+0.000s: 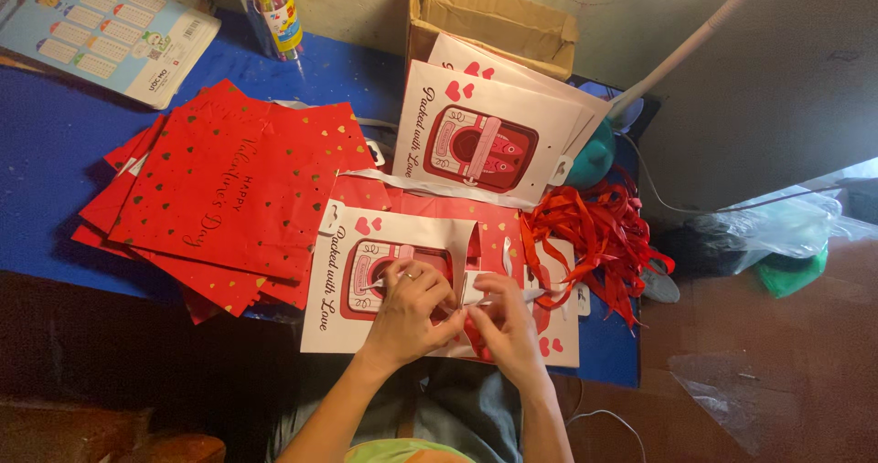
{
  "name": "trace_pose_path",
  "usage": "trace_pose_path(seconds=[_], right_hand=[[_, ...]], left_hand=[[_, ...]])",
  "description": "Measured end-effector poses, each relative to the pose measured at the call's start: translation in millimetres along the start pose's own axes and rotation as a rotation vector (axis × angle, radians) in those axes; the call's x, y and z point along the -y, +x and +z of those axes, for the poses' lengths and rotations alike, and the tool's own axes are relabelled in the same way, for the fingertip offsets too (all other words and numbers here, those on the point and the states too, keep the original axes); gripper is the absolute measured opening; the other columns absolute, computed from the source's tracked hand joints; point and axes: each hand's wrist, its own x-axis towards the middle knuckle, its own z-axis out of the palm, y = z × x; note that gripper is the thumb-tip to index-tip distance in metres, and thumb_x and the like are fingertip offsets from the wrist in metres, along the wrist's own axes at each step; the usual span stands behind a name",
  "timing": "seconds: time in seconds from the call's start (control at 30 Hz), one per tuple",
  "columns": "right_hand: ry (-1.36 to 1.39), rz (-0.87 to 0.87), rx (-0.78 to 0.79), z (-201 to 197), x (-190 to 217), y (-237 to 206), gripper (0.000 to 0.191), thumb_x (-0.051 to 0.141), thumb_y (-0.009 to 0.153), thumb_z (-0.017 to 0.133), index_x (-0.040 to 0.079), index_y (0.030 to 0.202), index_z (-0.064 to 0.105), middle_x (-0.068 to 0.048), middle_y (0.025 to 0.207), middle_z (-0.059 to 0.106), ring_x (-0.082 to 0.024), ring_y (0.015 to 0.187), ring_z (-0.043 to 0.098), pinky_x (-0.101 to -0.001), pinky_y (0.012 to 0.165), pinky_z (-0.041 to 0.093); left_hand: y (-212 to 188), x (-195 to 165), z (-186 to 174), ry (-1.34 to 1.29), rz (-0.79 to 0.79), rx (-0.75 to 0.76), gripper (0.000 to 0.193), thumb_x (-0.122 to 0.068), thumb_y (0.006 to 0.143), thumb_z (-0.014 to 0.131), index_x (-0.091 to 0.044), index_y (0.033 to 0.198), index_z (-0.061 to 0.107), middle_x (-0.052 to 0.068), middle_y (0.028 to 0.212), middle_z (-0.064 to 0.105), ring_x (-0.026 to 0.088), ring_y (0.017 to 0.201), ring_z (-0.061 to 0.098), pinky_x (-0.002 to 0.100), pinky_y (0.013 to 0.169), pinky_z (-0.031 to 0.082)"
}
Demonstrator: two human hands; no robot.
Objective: The person sits at a table with a stack of red Valentine's Day gift bags and loose ribbons. They take a ribbon, thread it through the handle holes of a bag, tie it to form a handle, and set the finished bag on the pile, repeating the process bag by bag.
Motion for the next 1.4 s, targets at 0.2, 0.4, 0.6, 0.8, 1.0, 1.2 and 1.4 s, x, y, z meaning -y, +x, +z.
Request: trace_pose_path(seconds=[0.2, 0.4, 0.6, 0.8, 1.0, 1.2, 1.4], right_hand=[[-0.112, -0.154, 0.052, 4.9, 1.8, -0.5, 0.011, -0.001, 0.092, 0.067, 0.003, 0.102, 0.065, -0.005, 0.115, 0.063, -0.007, 0.079, 0.066, -0.0224, 0.064, 0.053], [0.013, -0.088, -0.051, 5.8, 6.9, 1.5, 0.018, -0.001, 0.091, 0.066, 0.004, 0.108, 0.061, -0.004, 0.112, 0.064, -0.009, 0.072, 0.057, -0.022, 0.062, 0.047], [-0.231, -0.115, 0.046, 4.9, 15.3, -1.3, 0.016, -0.002, 0.086, 0.066, 0.001, 0.101, 0.067, -0.004, 0.114, 0.064, -0.009, 0.078, 0.063, -0.0228, 0.06, 0.05], [0.073, -0.203, -0.028, 5.4, 8.1, 1.5, 0.017, 0.0, 0.095, 0.065, 0.005, 0.111, 0.062, -0.005, 0.108, 0.063, -0.01, 0.093, 0.065, -0.0239, 0.079, 0.055], [-0.161, -0.122, 0.058, 4.6, 17.6, -1.6, 0.017, 0.002, 0.087, 0.069, 0.005, 0.103, 0.066, -0.004, 0.106, 0.063, -0.009, 0.083, 0.065, -0.0236, 0.06, 0.053], [-0.234, 0.105, 0.044, 3.4, 2.4, 0.9, 0.008, 0.01, 0.097, 0.067, 0.006, 0.104, 0.067, -0.009, 0.078, 0.065, -0.013, 0.064, 0.058, -0.0264, 0.055, 0.042], [-0.206, -0.097, 0.066, 1.1, 10.9, 1.1, 0.015, 0.008, 0.092, 0.067, 0.003, 0.105, 0.064, -0.008, 0.09, 0.065, -0.015, 0.075, 0.061, -0.0285, 0.064, 0.049]], left_hand=[[0.4, 0.4, -0.3, 0.004, 0.006, 0.0, 0.023, -0.028, 0.08, 0.076, -0.009, 0.078, 0.063, 0.004, 0.085, 0.062, 0.025, 0.1, 0.06, 0.052, 0.112, 0.028], [0.8, 1.2, 0.1, -0.008, -0.005, 0.025, 0.024, -0.027, 0.081, 0.076, -0.008, 0.077, 0.061, 0.004, 0.083, 0.061, 0.024, 0.097, 0.061, 0.051, 0.112, 0.03], [0.1, 1.9, 0.3, 0.005, 0.002, 0.029, 0.024, -0.028, 0.081, 0.076, -0.009, 0.078, 0.062, 0.004, 0.084, 0.061, 0.025, 0.096, 0.061, 0.051, 0.112, 0.031], [-0.4, 3.2, 0.7, -0.007, 0.007, 0.02, 0.024, -0.028, 0.08, 0.076, -0.009, 0.078, 0.062, 0.004, 0.085, 0.063, 0.025, 0.098, 0.061, 0.052, 0.112, 0.031], [-0.6, 3.1, 1.2, -0.014, 0.004, 0.019, 0.022, -0.027, 0.081, 0.075, -0.009, 0.078, 0.063, 0.004, 0.084, 0.063, 0.025, 0.098, 0.062, 0.052, 0.112, 0.031], [0.2, 2.8, 1.0, -0.007, 0.022, 0.008, 0.024, -0.029, 0.081, 0.076, -0.009, 0.077, 0.062, 0.004, 0.083, 0.063, 0.025, 0.099, 0.061, 0.053, 0.111, 0.031], [0.1, 2.2, 1.4, -0.013, -0.011, 0.017, 0.024, -0.028, 0.081, 0.075, -0.009, 0.076, 0.062, 0.003, 0.082, 0.062, 0.025, 0.097, 0.062, 0.053, 0.111, 0.031]])
